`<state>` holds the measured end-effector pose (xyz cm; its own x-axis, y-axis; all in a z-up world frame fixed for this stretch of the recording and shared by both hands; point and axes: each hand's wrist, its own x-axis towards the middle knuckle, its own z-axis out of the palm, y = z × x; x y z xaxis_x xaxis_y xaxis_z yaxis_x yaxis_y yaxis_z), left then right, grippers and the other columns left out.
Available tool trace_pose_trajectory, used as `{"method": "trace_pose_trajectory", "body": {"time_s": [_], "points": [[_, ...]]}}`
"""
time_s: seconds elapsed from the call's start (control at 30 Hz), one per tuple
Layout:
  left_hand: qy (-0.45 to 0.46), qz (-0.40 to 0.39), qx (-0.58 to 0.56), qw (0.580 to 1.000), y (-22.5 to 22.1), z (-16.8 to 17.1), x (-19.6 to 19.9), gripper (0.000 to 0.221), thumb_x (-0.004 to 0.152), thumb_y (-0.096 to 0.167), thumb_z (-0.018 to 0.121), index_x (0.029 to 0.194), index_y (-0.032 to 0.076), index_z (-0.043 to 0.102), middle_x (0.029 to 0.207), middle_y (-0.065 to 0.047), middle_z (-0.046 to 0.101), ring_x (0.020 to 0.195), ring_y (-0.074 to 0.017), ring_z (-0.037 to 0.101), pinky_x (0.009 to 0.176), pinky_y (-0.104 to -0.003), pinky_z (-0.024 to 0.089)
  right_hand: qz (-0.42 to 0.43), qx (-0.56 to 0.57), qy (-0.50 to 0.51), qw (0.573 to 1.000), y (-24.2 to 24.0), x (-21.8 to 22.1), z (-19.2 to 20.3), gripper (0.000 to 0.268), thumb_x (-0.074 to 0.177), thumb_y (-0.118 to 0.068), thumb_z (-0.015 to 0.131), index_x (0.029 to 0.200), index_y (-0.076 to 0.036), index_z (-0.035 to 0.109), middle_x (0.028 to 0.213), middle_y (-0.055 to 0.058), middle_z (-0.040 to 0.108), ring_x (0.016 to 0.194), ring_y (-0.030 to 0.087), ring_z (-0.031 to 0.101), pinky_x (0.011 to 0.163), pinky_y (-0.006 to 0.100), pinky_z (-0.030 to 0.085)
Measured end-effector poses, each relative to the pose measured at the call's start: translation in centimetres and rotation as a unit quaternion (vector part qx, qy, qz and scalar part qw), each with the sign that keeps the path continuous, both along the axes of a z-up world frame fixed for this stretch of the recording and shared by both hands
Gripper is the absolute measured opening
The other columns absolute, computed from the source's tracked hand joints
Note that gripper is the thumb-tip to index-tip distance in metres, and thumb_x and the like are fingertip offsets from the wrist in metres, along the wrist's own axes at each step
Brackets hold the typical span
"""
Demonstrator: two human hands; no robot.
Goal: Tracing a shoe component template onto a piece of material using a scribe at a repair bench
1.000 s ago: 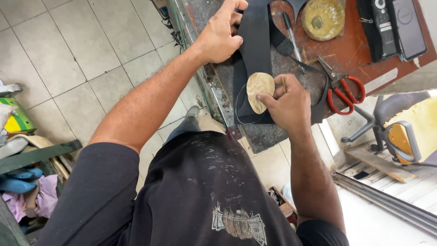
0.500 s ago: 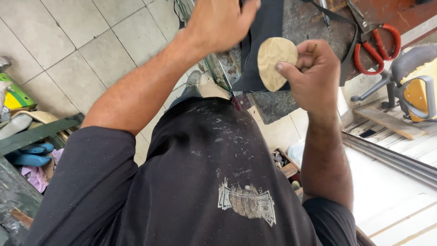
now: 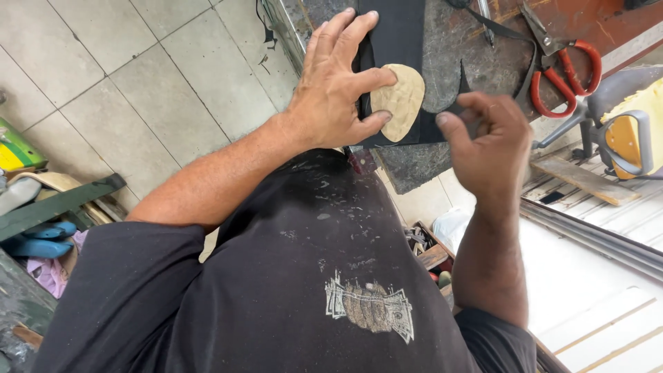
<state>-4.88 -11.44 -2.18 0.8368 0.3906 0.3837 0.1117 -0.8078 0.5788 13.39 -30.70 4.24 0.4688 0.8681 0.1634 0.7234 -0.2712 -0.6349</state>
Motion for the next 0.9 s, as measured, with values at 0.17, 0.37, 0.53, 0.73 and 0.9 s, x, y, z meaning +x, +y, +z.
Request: {"method": "trace_pose_trajectory", "body": {"time_s": [0.17, 0.37, 0.53, 0.73, 0.9], "points": [[-0.014, 0.004, 0.003, 1.000, 0.1, 0.1, -0.1, 0.039, 0.083, 0.039, 0.093, 0.117, 0.023, 0.079, 0.159, -0.023, 0.028, 0.150, -0.0451, 0.023, 0.114, -0.078, 0.031, -0.044, -0.052, 0.051, 0.996, 2.8, -2.3, 0.2, 0.033, 0.091, -0.023, 0.082, 0.119, -0.009, 0.070, 0.094, 0.001, 0.072, 0.056, 0.009, 0.041, 0.055, 0.030, 0.042], [-0.037, 0.028, -0.025, 0.999, 0.7, 1.0, -0.3, 0.074, 0.084, 0.040, 0.100, 0.140, 0.016, 0.057, 0.154, -0.024, 0.037, 0.147, -0.0470, 0.036, 0.119, -0.069, 0.037, -0.090, -0.053, 0.040, 0.994, 6.2, -1.2, 0.2, 0.018, 0.091, -0.014, 0.081, 0.103, -0.013, 0.067, 0.080, -0.006, 0.067, 0.067, 0.009, 0.060, 0.069, 0.032, 0.050], [-0.081, 0.091, -0.020, 0.992, 1.8, 1.0, -0.8, 0.068, 0.082, 0.027, 0.094, 0.133, 0.008, 0.054, 0.138, -0.020, 0.050, 0.136, -0.0424, 0.047, 0.115, -0.066, 0.044, -0.001, -0.091, -0.049, 0.995, 8.8, 0.6, -0.4, 0.023, 0.092, -0.018, 0.084, 0.105, -0.012, 0.066, 0.082, -0.002, 0.069, 0.068, 0.010, 0.063, 0.059, 0.025, 0.050], [-0.013, 0.116, -0.033, 0.993, 0.9, 0.7, -1.2, 0.066, 0.078, 0.039, 0.094, 0.128, 0.016, 0.059, 0.141, -0.013, 0.049, 0.143, -0.0403, 0.041, 0.103, -0.080, 0.032, -0.038, -0.136, -0.020, 0.990, 8.0, -0.4, 0.7, 0.033, 0.082, -0.032, 0.087, 0.106, -0.018, 0.069, 0.085, -0.007, 0.072, 0.078, 0.016, 0.067, 0.069, 0.039, 0.048], [-0.041, 0.145, 0.019, 0.988, 2.5, 1.9, -0.1, 0.049, 0.076, 0.034, 0.084, 0.117, 0.016, 0.065, 0.126, -0.007, 0.059, 0.120, -0.0305, 0.053, 0.089, -0.052, 0.034, -0.038, -0.114, -0.012, 0.993, 7.7, -0.1, 0.0, 0.034, 0.081, -0.029, 0.090, 0.106, -0.017, 0.071, 0.083, -0.007, 0.071, 0.076, 0.013, 0.066, 0.070, 0.037, 0.048]]}}
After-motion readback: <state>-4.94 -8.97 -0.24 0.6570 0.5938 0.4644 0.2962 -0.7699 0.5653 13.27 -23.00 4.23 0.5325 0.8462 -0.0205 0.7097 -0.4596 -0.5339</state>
